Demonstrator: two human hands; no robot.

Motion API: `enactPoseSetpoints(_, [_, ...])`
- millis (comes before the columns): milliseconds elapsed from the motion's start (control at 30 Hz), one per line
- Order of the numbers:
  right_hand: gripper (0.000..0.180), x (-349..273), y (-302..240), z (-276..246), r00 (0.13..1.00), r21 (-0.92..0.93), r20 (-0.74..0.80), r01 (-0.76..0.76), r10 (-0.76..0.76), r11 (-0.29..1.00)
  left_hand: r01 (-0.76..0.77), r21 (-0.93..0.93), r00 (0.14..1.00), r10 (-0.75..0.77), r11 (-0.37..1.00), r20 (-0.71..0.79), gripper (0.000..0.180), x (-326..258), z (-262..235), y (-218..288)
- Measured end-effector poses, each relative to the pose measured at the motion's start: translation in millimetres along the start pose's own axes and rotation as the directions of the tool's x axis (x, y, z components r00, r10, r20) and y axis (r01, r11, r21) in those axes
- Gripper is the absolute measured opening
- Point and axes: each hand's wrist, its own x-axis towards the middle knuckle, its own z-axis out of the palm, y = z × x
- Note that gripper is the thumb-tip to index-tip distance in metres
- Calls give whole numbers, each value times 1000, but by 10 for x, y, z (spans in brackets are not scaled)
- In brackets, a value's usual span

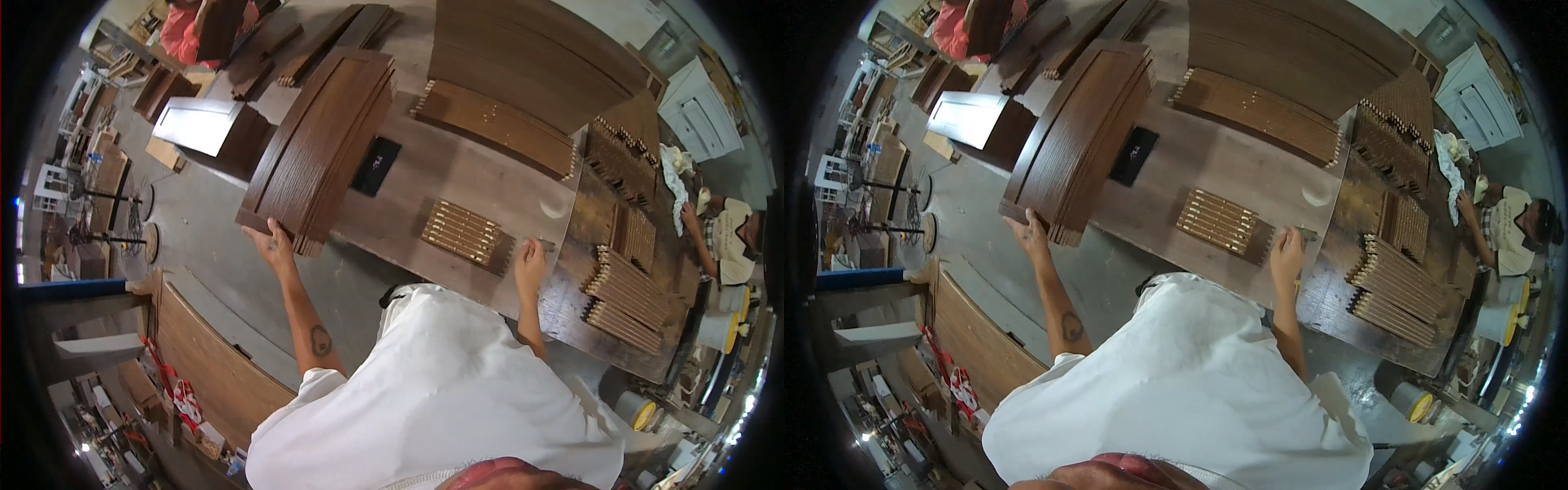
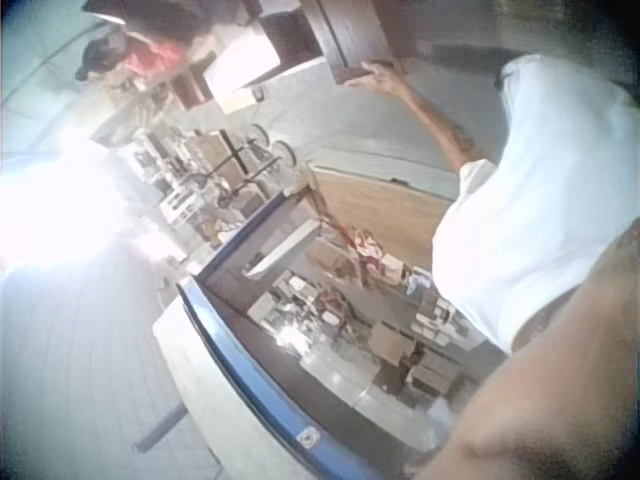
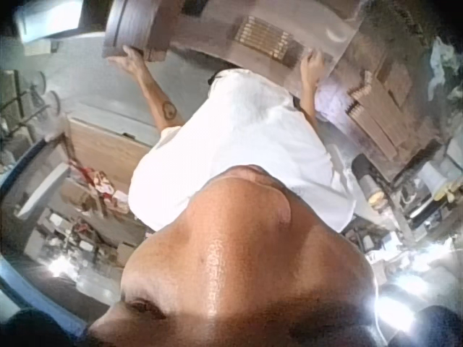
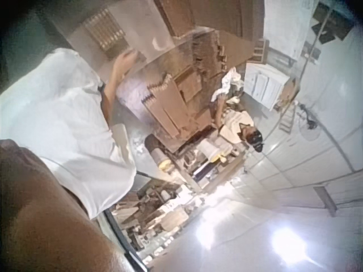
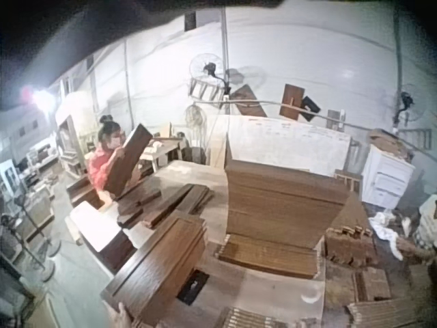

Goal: The person assembles wooden panels by fitting wooden pieces together with dowels, tapping them into place with a hammer, and securing them using a power tool.

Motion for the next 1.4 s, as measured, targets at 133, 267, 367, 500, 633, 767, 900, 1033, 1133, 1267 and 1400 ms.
enactPoseSetpoints(133, [38,-69,227,249,988,138,-152,-15,37,990,-228,171,927,267,959,-263,57,-419,-178,728])
enactPoseSetpoints(267, [37,-231,227,327,979,-106,-128,148,-161,983,-318,-298,927,361,900,103,28,-1042,224,979])
enactPoseSetpoints(367, [36,-265,103,343,951,-148,-64,290,-302,945,26,-365,883,151,930,445,26,-1549,942,547])
enactPoseSetpoints(500, [40,-295,154,264,949,-91,-54,306,-311,948,-359,-163,815,394,919,425,22,-1870,1272,603])
enactPoseSetpoints(633, [42,-236,171,256,966,-123,-58,242,-251,962,-494,-113,732,482,862,480,33,-2077,1385,420])
enactPoseSetpoints(767, [40,-200,174,237,962,-102,-69,257,-264,961,-621,-60,675,572,782,466,41,-2117,1453,413])
enactPoseSetpoints(900, [37,-197,114,194,963,-43,-20,267,-268,963,-612,-4,713,555,790,428,43,-2159,1336,384])
enactPoseSetpoints(1033, [37,-225,157,318,967,-36,-36,251,-252,967,-574,20,753,518,819,406,43,-2142,1350,338])
enactPoseSetpoints(1133, [37,-287,231,284,985,-101,-37,164,-168,981,-557,-8,754,510,831,413,41,-2190,1426,388])
enactPoseSetpoints(1267, [37,-260,389,418,963,-137,-9,267,-271,954,-566,3,767,525,824,370,41,-2157,1307,324])
enactPoseSetpoints(1400, [36,-182,546,453,946,-186,18,320,-322,929,-591,52,761,536,805,365,45,-2165,1293,316])
